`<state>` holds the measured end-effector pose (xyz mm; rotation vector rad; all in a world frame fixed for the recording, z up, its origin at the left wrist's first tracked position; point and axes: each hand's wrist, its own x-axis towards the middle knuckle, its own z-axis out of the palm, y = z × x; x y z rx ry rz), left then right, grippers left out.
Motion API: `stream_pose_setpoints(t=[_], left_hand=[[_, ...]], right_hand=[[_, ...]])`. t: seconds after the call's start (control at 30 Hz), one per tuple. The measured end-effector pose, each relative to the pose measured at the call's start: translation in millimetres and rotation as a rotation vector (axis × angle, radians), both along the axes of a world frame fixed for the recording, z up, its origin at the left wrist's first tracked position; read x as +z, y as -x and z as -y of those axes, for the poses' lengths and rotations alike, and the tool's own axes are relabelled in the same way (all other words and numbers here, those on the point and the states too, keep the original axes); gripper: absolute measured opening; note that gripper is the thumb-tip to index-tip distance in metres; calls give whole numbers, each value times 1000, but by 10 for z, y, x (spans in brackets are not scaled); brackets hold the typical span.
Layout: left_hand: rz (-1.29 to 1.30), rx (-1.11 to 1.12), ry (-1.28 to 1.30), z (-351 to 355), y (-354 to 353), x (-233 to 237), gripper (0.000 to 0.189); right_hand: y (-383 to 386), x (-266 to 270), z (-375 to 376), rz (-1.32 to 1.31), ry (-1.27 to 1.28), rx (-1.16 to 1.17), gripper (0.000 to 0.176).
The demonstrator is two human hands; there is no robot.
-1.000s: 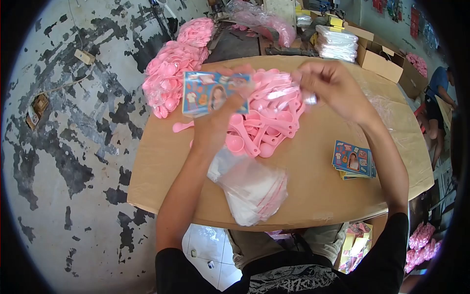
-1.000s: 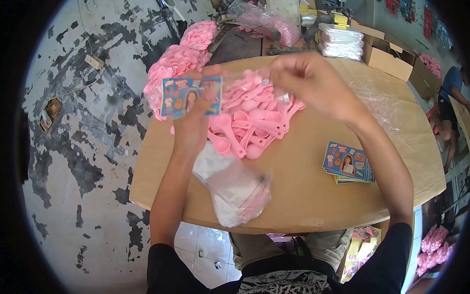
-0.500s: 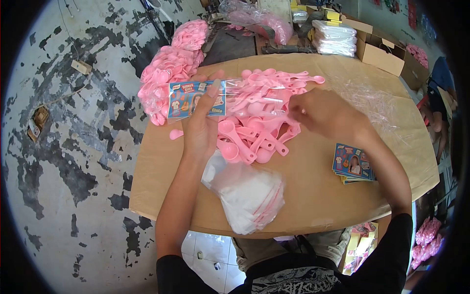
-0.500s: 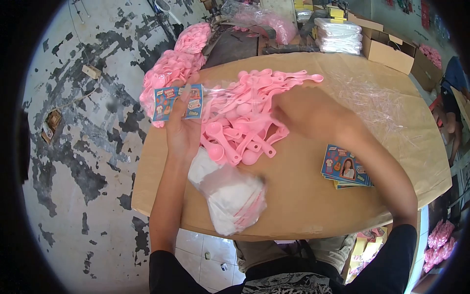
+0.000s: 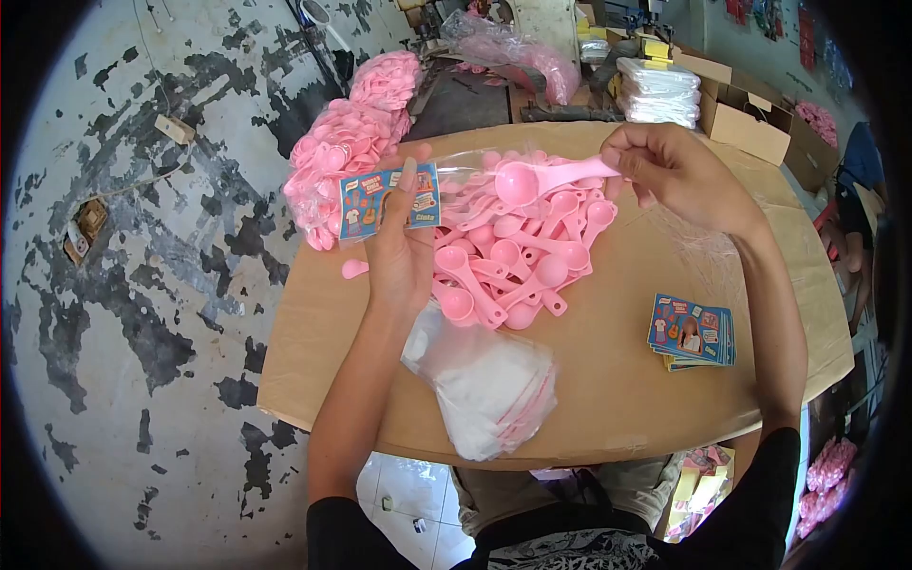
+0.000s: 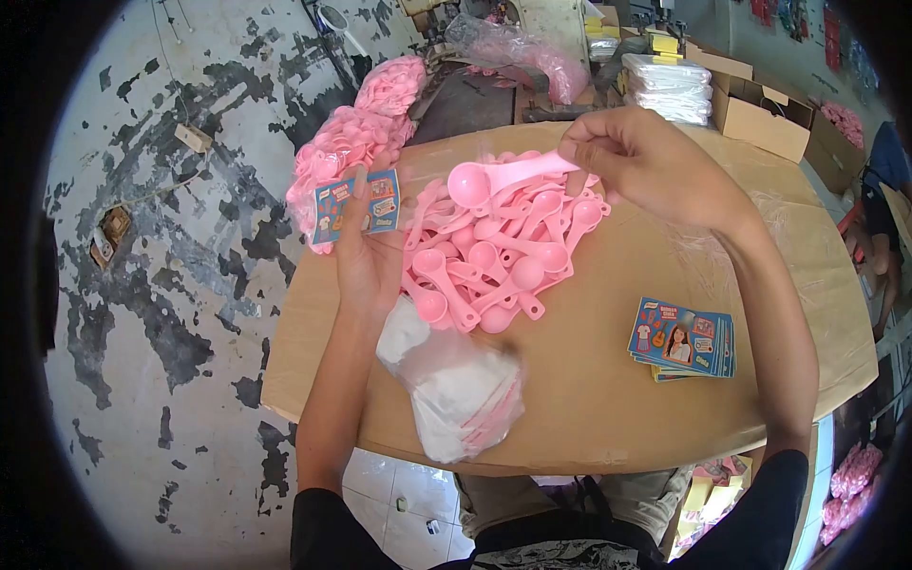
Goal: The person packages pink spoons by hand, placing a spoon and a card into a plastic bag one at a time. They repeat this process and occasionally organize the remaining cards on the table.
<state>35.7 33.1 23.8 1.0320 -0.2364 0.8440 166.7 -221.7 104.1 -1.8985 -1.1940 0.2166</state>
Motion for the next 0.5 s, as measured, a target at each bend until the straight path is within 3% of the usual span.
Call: stream_pose_setpoints(t=[0.23, 0.33, 0.43, 0.5], left_hand=[[-12, -74, -25, 261, 1, -17, 28], [-95, -189, 24, 362, 29, -104, 39], [-154, -155, 102, 558, 29, -141, 45], [-168, -91, 125, 605, 29, -132, 49]], right_hand=[[120, -125, -132, -73, -93, 32, 24], [168, -269, -226, -69, -89, 70, 27], [336, -327, -295, -110, -160, 49, 32], [370, -320, -285, 48, -193, 54, 31]])
